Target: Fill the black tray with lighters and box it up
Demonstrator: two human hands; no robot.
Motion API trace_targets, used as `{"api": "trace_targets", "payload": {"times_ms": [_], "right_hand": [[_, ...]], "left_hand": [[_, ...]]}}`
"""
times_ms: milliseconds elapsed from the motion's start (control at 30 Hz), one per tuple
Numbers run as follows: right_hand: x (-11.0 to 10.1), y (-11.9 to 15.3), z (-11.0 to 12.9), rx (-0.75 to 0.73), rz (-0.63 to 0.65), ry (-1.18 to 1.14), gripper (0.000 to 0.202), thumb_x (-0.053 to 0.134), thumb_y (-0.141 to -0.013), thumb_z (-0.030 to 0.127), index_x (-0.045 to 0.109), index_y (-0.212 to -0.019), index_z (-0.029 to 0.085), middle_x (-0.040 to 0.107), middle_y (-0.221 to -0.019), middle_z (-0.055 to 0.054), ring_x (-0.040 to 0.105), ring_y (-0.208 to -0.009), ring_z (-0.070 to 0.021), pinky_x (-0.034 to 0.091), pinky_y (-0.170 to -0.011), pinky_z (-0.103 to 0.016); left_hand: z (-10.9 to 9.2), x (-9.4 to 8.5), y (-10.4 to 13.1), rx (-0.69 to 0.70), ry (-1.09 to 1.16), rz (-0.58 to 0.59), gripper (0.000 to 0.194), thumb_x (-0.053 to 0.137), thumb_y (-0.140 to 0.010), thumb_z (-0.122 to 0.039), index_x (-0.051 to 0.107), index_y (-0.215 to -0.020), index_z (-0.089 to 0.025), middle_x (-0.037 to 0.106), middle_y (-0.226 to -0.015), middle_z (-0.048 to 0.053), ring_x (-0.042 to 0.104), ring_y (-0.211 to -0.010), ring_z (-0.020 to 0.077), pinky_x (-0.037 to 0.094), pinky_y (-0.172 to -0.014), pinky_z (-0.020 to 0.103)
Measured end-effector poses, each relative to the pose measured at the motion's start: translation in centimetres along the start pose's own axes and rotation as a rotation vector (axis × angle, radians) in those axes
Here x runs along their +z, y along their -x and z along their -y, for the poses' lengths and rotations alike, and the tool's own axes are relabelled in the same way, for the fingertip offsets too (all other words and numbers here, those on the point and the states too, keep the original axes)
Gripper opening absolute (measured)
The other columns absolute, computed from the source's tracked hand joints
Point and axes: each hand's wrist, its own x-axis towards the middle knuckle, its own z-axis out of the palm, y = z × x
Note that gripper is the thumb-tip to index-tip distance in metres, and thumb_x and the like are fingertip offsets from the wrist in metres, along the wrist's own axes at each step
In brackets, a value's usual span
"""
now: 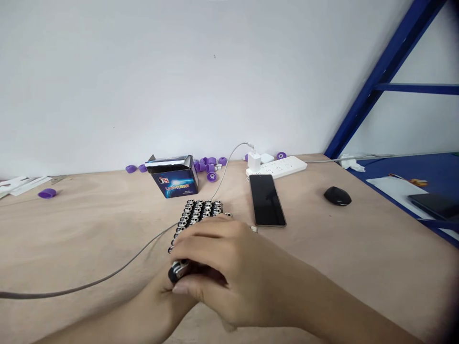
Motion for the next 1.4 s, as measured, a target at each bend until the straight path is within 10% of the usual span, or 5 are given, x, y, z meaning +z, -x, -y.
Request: {"api": "trace_targets", "payload": {"times_ms": [133,333,467,633,1400], "right_hand": [[-1.5,-0.2,-0.5,0.122,-0.198,-0.180,0.006,0.064,-0.091,0.020,0.070,-0.091,0.020,0.073,-0.082,0.002,0.069,-0.074,-0.0136,0.053,-0.074,-0.027],[-6.2,0.3,-4.2,0.400,-0.534,0.023,0.015,0.059,-0.093,0.026,0.071,-0.092,0.017,0.075,-0.083,-0.003,0.070,-0.075,-0.0172,0.052,-0.069,-0.030],[-5.7,0.7,-6.9,0.512,-0.368,0.310,0.016,0.054,-0.092,0.015,0.070,-0.088,0.015,0.073,-0.077,-0.004,0.065,-0.071,-0.0172,0.045,-0.067,-0.029],[-3.7,0.7,-8.1,0.507,-0.104,0.431,0.019,0.051,-0.094,0.014,0.068,-0.087,0.015,0.068,-0.067,-0.003,0.057,-0.062,-0.0149,0.037,-0.062,-0.028],[-2.4,1.2,-9.2,0.438,0.032,0.379,0.016,0.051,-0.094,0.013,0.067,-0.094,0.014,0.069,-0.073,-0.004,0.059,-0.063,-0.0127,0.036,-0.057,-0.023]], "left_hand": [[0.0,0.3,-0.2,-0.030,0.215,0.045,0.032,0.042,-0.102,-0.020,0.065,-0.080,-0.021,0.071,-0.073,-0.003,0.072,-0.070,0.0133,0.062,-0.069,0.024],[2.1,1.3,0.3,0.289,-0.461,-0.191,0.043,0.049,-0.096,-0.013,0.044,-0.139,-0.013,0.058,-0.135,0.017,0.055,-0.129,0.0254,0.052,-0.106,0.039],[3.5,1.8,-0.2,0.314,-0.715,0.007,0.057,0.046,-0.100,-0.027,0.031,-0.150,-0.003,0.032,-0.157,0.025,0.028,-0.149,0.0322,0.043,-0.114,0.047],[4.4,2.2,-0.8,0.348,-0.865,0.103,0.065,0.051,-0.099,-0.033,0.031,-0.151,-0.001,0.037,-0.156,0.025,0.030,-0.148,0.0352,0.040,-0.116,0.051],[4.5,3.0,-0.8,0.289,-0.902,0.071,0.056,0.050,-0.096,-0.027,0.040,-0.146,-0.003,0.047,-0.148,0.024,0.043,-0.138,0.0397,0.041,-0.111,0.058]]}}
